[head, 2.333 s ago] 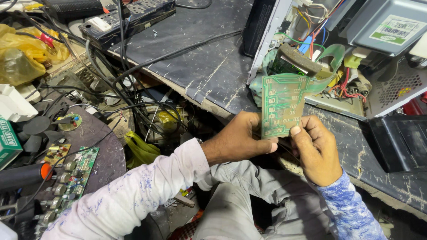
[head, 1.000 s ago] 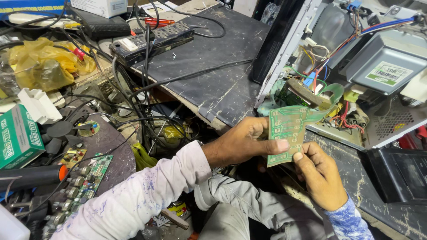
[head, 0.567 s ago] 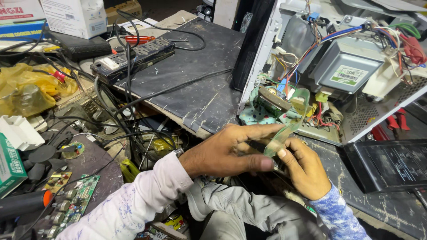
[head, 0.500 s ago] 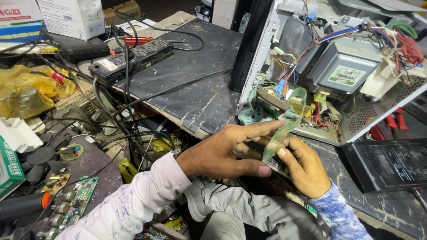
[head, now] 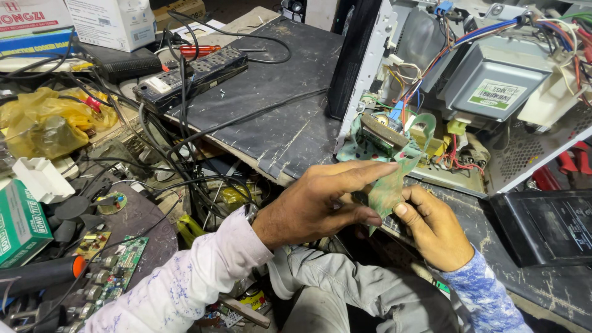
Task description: The person holds a green circuit board removed from an opened television chassis and repeatedly turns it over, viewing both sides and its edge connector while seated at a cluttered repair bench. They continue handling and repositioning the board without using any tools.
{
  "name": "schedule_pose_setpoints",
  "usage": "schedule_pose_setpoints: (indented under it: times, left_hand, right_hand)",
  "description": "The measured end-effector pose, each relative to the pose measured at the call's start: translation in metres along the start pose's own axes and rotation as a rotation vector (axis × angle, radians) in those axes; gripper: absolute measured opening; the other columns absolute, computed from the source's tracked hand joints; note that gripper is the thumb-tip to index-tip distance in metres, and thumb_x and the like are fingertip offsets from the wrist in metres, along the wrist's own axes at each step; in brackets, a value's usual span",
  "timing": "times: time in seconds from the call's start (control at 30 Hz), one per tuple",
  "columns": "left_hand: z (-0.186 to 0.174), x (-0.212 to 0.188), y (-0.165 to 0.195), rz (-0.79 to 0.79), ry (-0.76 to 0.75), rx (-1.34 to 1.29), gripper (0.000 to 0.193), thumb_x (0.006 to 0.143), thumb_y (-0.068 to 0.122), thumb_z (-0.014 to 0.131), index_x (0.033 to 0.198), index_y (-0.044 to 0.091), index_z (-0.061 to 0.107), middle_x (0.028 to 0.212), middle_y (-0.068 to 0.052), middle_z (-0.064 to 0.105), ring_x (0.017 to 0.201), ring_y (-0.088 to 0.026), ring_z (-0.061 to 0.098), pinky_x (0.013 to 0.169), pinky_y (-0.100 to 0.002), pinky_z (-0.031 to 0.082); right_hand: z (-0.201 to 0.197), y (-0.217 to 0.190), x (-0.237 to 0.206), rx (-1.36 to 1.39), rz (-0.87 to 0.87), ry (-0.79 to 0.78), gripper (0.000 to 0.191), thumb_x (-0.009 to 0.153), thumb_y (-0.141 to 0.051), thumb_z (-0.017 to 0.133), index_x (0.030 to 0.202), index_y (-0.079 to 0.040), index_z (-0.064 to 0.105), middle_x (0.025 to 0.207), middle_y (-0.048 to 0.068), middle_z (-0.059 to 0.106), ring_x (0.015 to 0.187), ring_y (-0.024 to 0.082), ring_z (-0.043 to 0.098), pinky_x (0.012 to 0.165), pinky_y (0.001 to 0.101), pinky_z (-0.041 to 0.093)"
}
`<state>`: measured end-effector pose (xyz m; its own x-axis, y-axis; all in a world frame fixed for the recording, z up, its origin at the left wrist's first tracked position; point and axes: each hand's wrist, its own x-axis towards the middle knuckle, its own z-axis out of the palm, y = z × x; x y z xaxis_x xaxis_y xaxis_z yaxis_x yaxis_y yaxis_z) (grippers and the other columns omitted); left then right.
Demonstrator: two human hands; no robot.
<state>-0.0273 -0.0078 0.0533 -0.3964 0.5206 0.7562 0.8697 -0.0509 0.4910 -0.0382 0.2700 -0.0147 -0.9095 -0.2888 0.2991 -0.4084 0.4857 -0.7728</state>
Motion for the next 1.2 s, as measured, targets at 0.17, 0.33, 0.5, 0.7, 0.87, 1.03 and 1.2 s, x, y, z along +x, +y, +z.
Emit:
schedule_pose_setpoints:
  times: [0.17,0.33,0.5,0.7,0.87,1.03,1.2]
  left_hand:
    - [0.003,-0.003,-0.001,0.025,-0.008,-0.009,0.063,0.096,0.014,0.083,0.149,0.011,0.049,0.142,-0.014,0.064,0.132,-0.028,0.068,0.11,-0.032,0.058]
    - [0.005,-0.005,-0.002,0.005,0.016,-0.011,0.07,0.091,0.016,0.086,0.151,0.012,0.05,0.14,-0.014,0.064,0.129,-0.028,0.069,0.108,-0.032,0.058]
    - [0.006,-0.004,0.0,0.02,0.016,-0.014,0.068,0.093,0.014,0.085,0.15,0.011,0.048,0.142,-0.015,0.063,0.132,-0.028,0.067,0.111,-0.033,0.056]
    - [0.007,-0.005,0.001,0.008,0.024,0.001,0.073,0.091,0.012,0.086,0.154,0.012,0.049,0.139,-0.017,0.065,0.128,-0.027,0.069,0.107,-0.033,0.057]
    - [0.013,-0.011,-0.004,0.066,0.075,0.074,0.076,0.089,0.01,0.087,0.154,0.011,0.048,0.139,-0.018,0.064,0.121,-0.027,0.072,0.101,-0.03,0.061]
    - [0.025,-0.013,-0.008,0.05,0.197,0.115,0.076,0.084,0.014,0.093,0.147,0.008,0.051,0.134,-0.015,0.07,0.101,-0.02,0.08,0.083,-0.026,0.065]
    - [0.029,-0.005,-0.01,0.136,0.273,0.285,0.081,0.075,0.025,0.098,0.141,0.009,0.054,0.137,-0.013,0.064,0.106,-0.023,0.077,0.089,-0.029,0.066]
  right_hand:
    - [0.0,-0.001,0.001,-0.031,-0.056,0.0,0.018,0.1,-0.02,0.058,0.101,-0.003,0.066,0.089,0.005,0.065,0.083,0.012,0.057,0.077,0.0283,0.05]
    - [0.0,-0.001,0.001,-0.01,-0.048,-0.009,0.02,0.1,-0.022,0.057,0.097,-0.003,0.064,0.087,0.005,0.065,0.081,0.012,0.057,0.076,0.0292,0.05]
    - [0.0,-0.004,0.002,-0.037,-0.073,-0.021,0.022,0.1,-0.023,0.057,0.098,-0.004,0.065,0.086,0.005,0.066,0.081,0.014,0.059,0.076,0.0302,0.051]
    - [0.002,-0.006,0.003,-0.046,-0.071,-0.017,0.021,0.1,-0.023,0.057,0.1,-0.004,0.066,0.087,0.007,0.068,0.083,0.015,0.061,0.078,0.0311,0.052]
    - [0.002,-0.009,0.002,-0.011,-0.092,-0.052,0.022,0.098,-0.021,0.056,0.107,-0.004,0.068,0.094,0.007,0.073,0.09,0.015,0.067,0.083,0.0315,0.053]
    - [0.005,-0.01,0.005,0.024,-0.068,-0.101,0.021,0.097,-0.02,0.058,0.106,-0.004,0.068,0.091,0.005,0.074,0.086,0.013,0.067,0.08,0.0299,0.054]
    - [0.005,-0.003,0.005,0.141,0.002,-0.172,0.02,0.099,-0.019,0.058,0.107,-0.004,0.069,0.087,0.004,0.072,0.084,0.011,0.063,0.078,0.0284,0.054]
